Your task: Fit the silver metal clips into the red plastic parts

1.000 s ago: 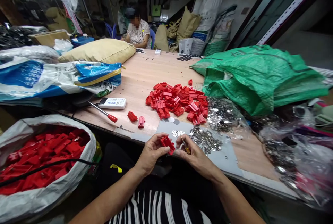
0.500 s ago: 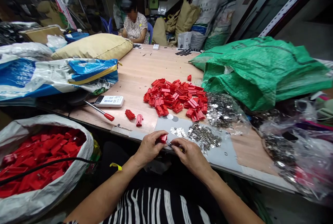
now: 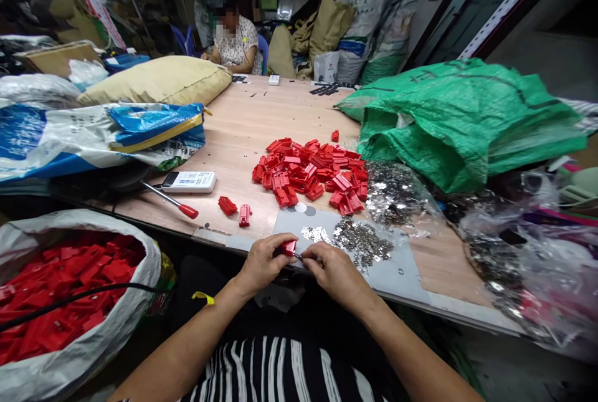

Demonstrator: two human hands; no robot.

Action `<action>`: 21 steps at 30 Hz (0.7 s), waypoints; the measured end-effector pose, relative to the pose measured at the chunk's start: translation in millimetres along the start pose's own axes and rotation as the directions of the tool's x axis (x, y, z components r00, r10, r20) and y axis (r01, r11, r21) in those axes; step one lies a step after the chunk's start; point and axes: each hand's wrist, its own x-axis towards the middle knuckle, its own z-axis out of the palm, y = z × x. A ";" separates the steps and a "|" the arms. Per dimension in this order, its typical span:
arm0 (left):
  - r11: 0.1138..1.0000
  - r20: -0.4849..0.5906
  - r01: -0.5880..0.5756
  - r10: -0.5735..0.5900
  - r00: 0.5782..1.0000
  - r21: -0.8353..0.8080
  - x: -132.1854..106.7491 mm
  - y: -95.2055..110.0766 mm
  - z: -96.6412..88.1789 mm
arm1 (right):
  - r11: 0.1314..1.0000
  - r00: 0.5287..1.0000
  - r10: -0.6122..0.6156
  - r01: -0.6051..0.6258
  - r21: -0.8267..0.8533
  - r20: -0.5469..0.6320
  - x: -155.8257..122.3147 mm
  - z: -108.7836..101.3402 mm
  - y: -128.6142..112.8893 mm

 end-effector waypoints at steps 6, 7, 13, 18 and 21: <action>1.000 -0.009 0.010 -0.010 1.000 -0.011 -0.4 -2.4 1.6 | 0.998 0.998 0.026 -0.030 -0.063 -0.060 0.8 8.4 -10.8; 1.000 -0.008 0.013 -0.013 1.000 -0.015 -0.7 -2.2 1.7 | 0.998 0.998 0.020 -0.024 -0.060 -0.066 0.2 9.5 -10.5; 1.000 -0.033 0.010 -0.010 0.999 -0.018 -5.2 2.9 -0.5 | 0.993 0.996 -0.062 0.068 0.094 -0.070 -3.9 5.6 -1.0; 0.992 -0.085 0.055 -0.065 0.994 -0.116 -9.4 10.7 -1.3 | 0.970 0.994 -0.061 0.080 0.230 -0.090 -10.2 1.3 2.5; 0.907 -0.097 0.128 -0.181 0.979 -0.401 -10.7 18.2 0.5 | 0.932 0.996 -0.091 0.082 0.352 0.007 -14.9 -3.5 -1.3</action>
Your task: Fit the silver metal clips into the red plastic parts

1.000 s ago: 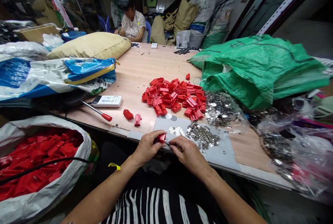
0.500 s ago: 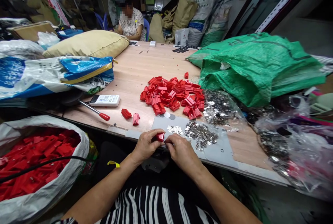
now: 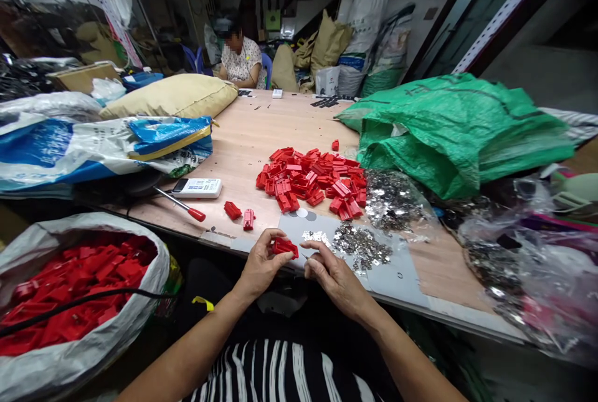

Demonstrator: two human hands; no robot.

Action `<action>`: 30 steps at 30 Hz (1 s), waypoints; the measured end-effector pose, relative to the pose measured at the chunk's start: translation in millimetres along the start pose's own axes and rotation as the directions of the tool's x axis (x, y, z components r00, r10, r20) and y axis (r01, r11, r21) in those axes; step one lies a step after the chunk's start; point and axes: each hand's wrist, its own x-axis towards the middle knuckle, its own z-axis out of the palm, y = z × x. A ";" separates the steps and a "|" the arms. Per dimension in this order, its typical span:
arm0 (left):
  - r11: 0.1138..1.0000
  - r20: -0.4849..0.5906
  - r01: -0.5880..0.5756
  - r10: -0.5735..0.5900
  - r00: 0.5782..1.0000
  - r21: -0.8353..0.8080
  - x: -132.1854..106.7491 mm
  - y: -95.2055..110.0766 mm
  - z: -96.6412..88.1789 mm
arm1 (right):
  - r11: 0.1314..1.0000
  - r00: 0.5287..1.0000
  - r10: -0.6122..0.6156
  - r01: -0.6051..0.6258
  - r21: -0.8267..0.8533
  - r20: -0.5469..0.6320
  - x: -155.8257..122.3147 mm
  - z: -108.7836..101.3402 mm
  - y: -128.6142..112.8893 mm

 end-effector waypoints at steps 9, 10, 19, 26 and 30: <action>0.706 0.217 0.352 -0.278 0.936 -0.614 -10.8 13.0 9.6 | 0.998 0.998 -0.056 0.057 -0.001 0.036 -2.7 1.1 -11.1; 0.682 0.223 0.365 -0.290 0.931 -0.634 -11.6 13.0 10.1 | 0.998 0.997 -0.067 0.067 -0.005 0.030 -2.5 1.7 -11.3; 0.559 0.256 0.423 -0.355 0.899 -0.713 -15.3 5.8 12.8 | 0.989 0.989 -0.137 0.133 -0.062 -0.058 4.2 -0.6 -15.1; 0.517 0.221 0.414 -0.393 0.892 -0.749 -12.4 7.2 11.0 | 0.977 0.992 -0.126 0.123 -0.174 -0.005 4.8 0.4 -15.6; 0.511 0.208 0.399 -0.391 0.897 -0.762 -11.9 10.9 11.0 | 0.963 0.987 -0.154 0.137 -0.233 -0.053 6.7 4.4 -13.4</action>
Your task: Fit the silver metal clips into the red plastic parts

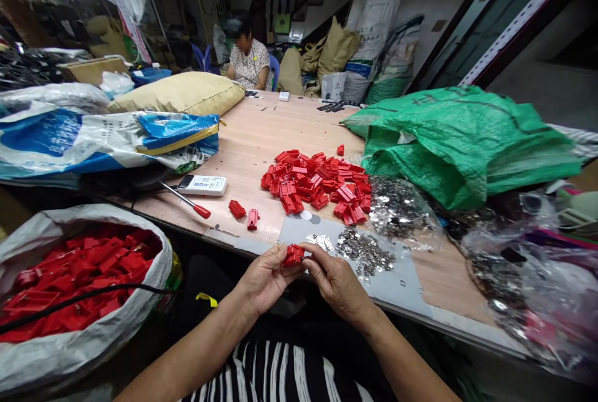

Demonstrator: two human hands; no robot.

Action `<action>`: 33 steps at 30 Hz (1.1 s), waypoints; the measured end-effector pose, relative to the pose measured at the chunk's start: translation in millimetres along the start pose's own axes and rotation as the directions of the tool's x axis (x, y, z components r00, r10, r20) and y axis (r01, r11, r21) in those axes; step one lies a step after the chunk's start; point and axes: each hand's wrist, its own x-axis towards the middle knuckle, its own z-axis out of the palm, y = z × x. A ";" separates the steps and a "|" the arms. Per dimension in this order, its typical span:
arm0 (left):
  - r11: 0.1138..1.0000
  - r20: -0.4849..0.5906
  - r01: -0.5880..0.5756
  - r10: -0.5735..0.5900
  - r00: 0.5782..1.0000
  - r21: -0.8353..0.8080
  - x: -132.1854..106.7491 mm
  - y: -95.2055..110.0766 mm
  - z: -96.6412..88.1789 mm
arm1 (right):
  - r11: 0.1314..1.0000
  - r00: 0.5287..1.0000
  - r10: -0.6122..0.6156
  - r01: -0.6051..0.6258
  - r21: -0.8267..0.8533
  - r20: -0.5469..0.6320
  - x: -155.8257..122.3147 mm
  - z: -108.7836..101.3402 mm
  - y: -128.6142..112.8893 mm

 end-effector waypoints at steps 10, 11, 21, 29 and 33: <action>0.984 -0.084 -0.084 0.097 0.992 0.155 1.4 6.3 -6.3 | 0.958 0.991 0.133 -0.123 0.259 -0.023 27.1 6.0 11.9; 0.972 -0.121 -0.106 0.133 0.984 0.211 2.0 8.7 -8.3 | 0.968 0.989 0.141 -0.130 0.213 -0.038 31.7 5.9 14.4; 0.828 -0.210 -0.335 0.463 0.861 0.451 3.1 19.0 -19.4 | 0.886 0.984 0.126 -0.170 -0.431 -0.129 80.7 6.7 38.3; 0.666 -0.101 -0.455 0.621 0.778 0.591 6.1 15.5 -21.0 | 0.861 0.988 0.127 -0.151 -0.486 -0.082 102.2 2.3 49.4; 0.629 -0.066 -0.434 0.612 0.788 0.645 7.4 12.9 -24.5 | 0.889 0.980 0.140 -0.187 -0.419 -0.141 95.2 -8.2 54.0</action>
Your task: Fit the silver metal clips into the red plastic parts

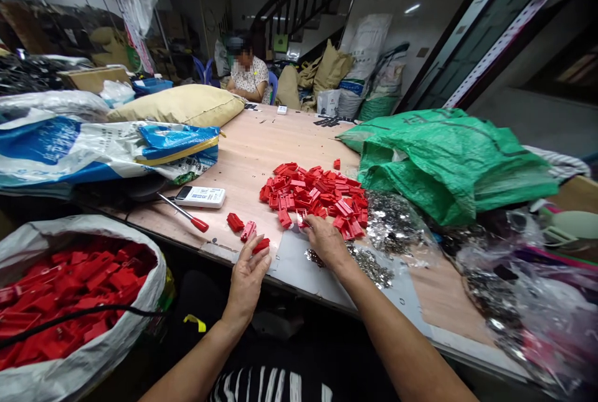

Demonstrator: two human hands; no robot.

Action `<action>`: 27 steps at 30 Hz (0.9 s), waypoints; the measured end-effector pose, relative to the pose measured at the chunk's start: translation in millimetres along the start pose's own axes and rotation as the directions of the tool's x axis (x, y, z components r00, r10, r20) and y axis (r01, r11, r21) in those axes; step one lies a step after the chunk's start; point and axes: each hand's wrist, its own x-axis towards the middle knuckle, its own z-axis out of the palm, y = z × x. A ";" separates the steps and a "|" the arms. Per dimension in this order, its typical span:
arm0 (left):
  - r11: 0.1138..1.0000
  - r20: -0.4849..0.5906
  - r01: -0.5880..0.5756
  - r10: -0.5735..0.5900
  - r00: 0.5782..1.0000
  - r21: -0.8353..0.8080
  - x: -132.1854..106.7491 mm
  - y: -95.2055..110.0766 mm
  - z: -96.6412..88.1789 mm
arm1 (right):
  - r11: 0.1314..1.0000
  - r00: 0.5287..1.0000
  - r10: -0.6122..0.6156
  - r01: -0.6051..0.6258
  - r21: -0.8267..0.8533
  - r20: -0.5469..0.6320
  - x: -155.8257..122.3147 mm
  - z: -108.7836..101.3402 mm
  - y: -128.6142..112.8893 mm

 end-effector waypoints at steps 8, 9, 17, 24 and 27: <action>0.840 0.324 -0.373 0.253 0.912 0.394 -8.8 -17.7 1.4 | 0.772 0.995 0.001 -0.063 0.633 0.099 -71.6 -8.5 -32.5; 0.780 0.378 -0.459 0.308 0.873 0.426 -10.5 -18.5 2.3 | 0.687 0.994 0.014 -0.090 0.721 0.111 -81.8 -6.0 -40.3; 0.796 0.453 -0.428 0.221 0.864 0.428 -22.6 -7.8 9.5 | 0.434 0.960 -0.031 -0.239 0.868 0.280 -121.9 -14.1 -49.7; 0.956 0.316 -0.043 -0.053 0.947 0.289 -22.5 -4.3 14.6 | 0.934 0.943 0.332 -0.325 0.150 -0.025 -128.4 -35.3 22.0; 0.978 0.309 0.036 -0.101 0.946 0.208 -21.8 -5.4 17.6 | 0.946 0.946 0.323 -0.324 -0.013 -0.038 -128.3 -32.1 30.3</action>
